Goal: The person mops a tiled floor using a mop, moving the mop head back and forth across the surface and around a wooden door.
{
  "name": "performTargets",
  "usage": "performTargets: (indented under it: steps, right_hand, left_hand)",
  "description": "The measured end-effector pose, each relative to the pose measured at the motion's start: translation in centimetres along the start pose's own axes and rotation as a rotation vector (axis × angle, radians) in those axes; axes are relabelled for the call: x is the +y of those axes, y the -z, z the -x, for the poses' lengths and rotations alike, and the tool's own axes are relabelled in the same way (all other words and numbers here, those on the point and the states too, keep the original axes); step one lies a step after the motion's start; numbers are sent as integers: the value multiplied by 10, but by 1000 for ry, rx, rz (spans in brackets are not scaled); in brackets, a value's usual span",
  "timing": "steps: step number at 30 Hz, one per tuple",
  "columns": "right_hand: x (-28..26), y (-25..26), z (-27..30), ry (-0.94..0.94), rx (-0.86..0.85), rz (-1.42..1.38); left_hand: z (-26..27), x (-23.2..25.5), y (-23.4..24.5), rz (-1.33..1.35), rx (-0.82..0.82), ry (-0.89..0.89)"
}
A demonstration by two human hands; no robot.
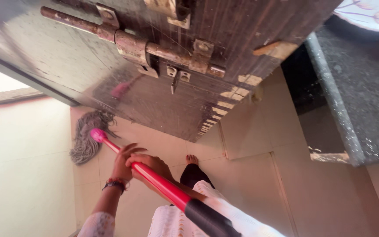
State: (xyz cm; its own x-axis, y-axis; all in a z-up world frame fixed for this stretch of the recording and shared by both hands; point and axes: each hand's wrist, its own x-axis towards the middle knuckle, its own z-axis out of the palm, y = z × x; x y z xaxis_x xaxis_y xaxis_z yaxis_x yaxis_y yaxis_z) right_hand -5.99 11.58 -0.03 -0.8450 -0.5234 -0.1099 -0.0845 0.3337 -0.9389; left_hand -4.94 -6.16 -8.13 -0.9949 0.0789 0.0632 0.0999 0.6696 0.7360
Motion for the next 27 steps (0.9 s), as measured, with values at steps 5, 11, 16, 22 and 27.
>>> performTargets:
  steps: [5, 11, 16, 22, 27]
  right_hand:
    - [19, -8, -14, 56, -8, 8]
    - [2, 19, 40, 4, -66, 230]
    - [-12, 27, 44, 1, 68, 155]
    - [34, 11, -20, -21, -91, 105]
    - [58, -22, -77, 112, -140, 206]
  left_hand:
    - [0, -25, -14, -391, -49, 425]
    - [35, 49, -22, -63, 118, 227]
    - [20, 77, -21, 40, 238, 167]
    - [-17, -22, -29, -198, -14, 343]
    - [-28, -108, -7, -255, -29, 278]
